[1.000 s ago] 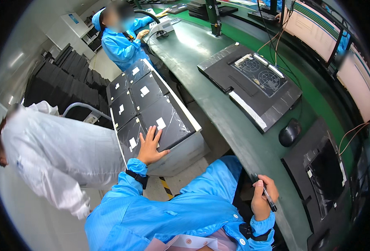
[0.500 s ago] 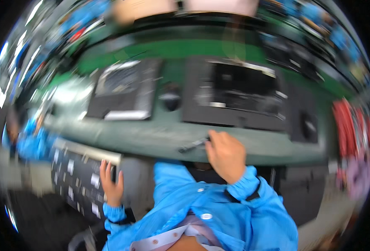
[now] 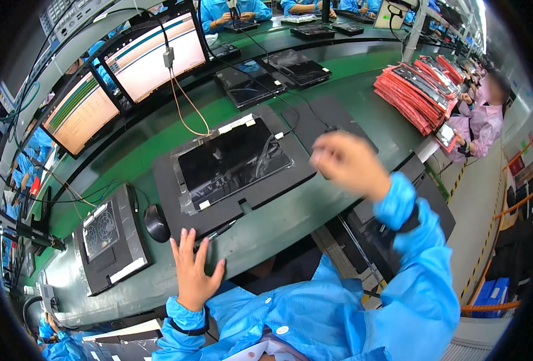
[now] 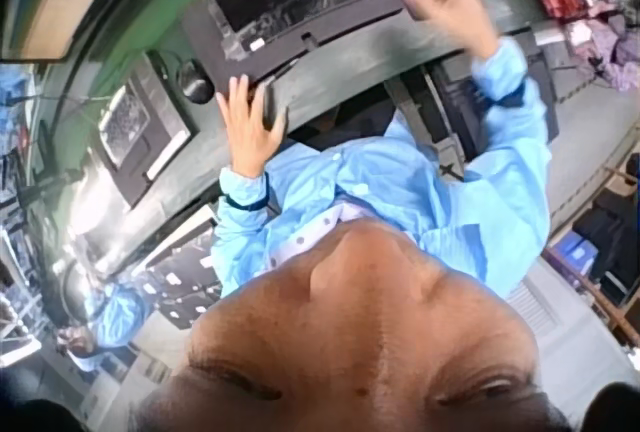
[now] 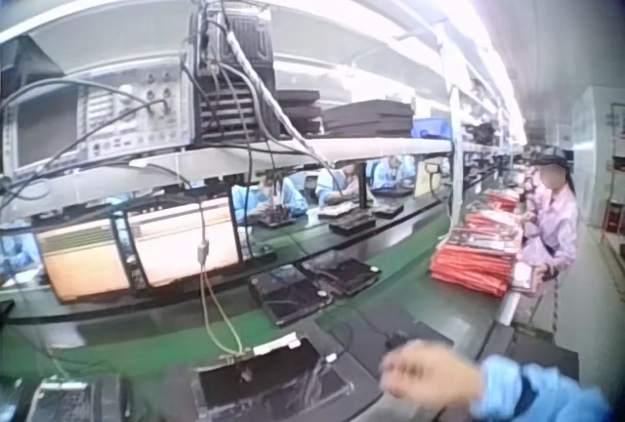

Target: Assembling electronic tablet components and checking connections on an assembly line.

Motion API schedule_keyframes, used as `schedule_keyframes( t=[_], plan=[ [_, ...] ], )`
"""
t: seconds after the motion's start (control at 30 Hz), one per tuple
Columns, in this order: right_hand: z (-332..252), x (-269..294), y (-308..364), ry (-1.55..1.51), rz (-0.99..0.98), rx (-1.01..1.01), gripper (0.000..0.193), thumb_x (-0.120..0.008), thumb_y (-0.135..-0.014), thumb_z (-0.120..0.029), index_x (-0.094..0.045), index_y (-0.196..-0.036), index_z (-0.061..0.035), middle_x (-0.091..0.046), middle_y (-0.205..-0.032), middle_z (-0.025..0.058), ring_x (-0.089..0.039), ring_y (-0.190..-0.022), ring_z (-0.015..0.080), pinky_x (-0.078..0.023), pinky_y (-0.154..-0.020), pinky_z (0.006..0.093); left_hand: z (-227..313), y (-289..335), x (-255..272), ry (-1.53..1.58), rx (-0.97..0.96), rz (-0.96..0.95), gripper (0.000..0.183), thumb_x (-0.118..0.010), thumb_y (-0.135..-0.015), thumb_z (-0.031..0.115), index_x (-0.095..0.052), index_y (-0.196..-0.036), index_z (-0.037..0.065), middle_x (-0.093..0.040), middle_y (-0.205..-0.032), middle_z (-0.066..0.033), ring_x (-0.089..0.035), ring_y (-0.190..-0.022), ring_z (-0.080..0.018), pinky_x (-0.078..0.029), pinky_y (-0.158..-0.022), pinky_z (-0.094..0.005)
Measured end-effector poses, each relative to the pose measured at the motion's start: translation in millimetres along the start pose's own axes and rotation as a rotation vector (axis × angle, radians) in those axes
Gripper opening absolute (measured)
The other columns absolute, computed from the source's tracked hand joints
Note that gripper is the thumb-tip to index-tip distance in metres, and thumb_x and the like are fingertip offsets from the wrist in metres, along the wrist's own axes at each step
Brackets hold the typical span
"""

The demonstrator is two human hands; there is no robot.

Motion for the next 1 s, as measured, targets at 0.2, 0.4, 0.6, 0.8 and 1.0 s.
schedule_keyframes(
  t=[0.2,0.4,0.6,0.8,1.0],
  plan=[
    [201.6,76.4,-200.6,0.276,0.071,-0.261,0.058,-0.067,-0.094,-0.047,-0.069,-0.12,0.0054,-0.072,-0.115,0.0224,-0.069,-0.108,0.0318,-0.052,-0.096,0.0396,-6.7,6.9,1.9,0.058,0.02,0.158,0.044,-0.077,-0.074,0.011,-0.066,-0.117,0.003,-0.053,-0.14,-0.022,-0.046,-0.138,-0.046,-0.03,-0.116,-0.067],
    [298.0,21.2,-321.7,0.427,0.027,-0.422,0.089,-0.066,-0.085,-0.071,-0.067,-0.121,0.0097,-0.07,-0.117,0.0253,-0.066,-0.111,0.0348,-0.049,-0.099,0.0408,-8.2,7.8,0.0,0.02,0.124,0.153,0.036,-0.076,-0.072,0.009,-0.07,-0.106,0.004,-0.058,-0.132,-0.0187,-0.052,-0.134,-0.0426,-0.038,-0.112,-0.0647],
    [302.9,-12.0,-371.8,0.168,-0.229,-0.648,0.122,-0.06,-0.073,-0.09,-0.055,-0.139,0.0127,-0.05,-0.148,0.0317,-0.042,-0.144,0.0422,-0.029,-0.119,0.0436,-6.7,8.0,-1.8,-0.004,0.173,0.16,0.025,-0.073,-0.068,0.006,-0.071,-0.092,0.006,-0.065,-0.119,-0.0162,-0.061,-0.122,-0.0403,-0.046,-0.106,-0.0604],
    [292.1,-7.8,-378.4,-0.011,-0.355,-0.841,0.095,-0.075,-0.078,-0.072,-0.063,-0.135,0.0019,-0.062,-0.138,0.0201,-0.058,-0.126,0.0337,-0.038,-0.112,0.0375,-10.0,-1.3,0.1,-0.003,0.173,0.146,0.023,-0.068,-0.066,0.001,-0.068,-0.088,0.003,-0.066,-0.112,-0.0185,-0.064,-0.115,-0.0417,-0.049,-0.102,-0.0596],
    [256.8,2.4,-364.0,-0.318,-0.285,-0.808,0.06,-0.075,-0.089,-0.053,-0.07,-0.125,-0.0053,-0.073,-0.12,0.0102,-0.072,-0.102,0.0202,-0.055,-0.096,0.0344,-10.2,-2.9,-0.6,0.011,0.191,0.137,0.022,-0.067,-0.067,-0.002,-0.068,-0.088,0.003,-0.065,-0.113,-0.0199,-0.063,-0.117,-0.0426,-0.049,-0.103,-0.0598]
  ],
)
Point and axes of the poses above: each hand's wrist, its own y-axis away from the middle knuckle, its own x-axis out of the back of the hand, z = x × y, the point moved 1 cm from there along -y, towards the middle knuckle
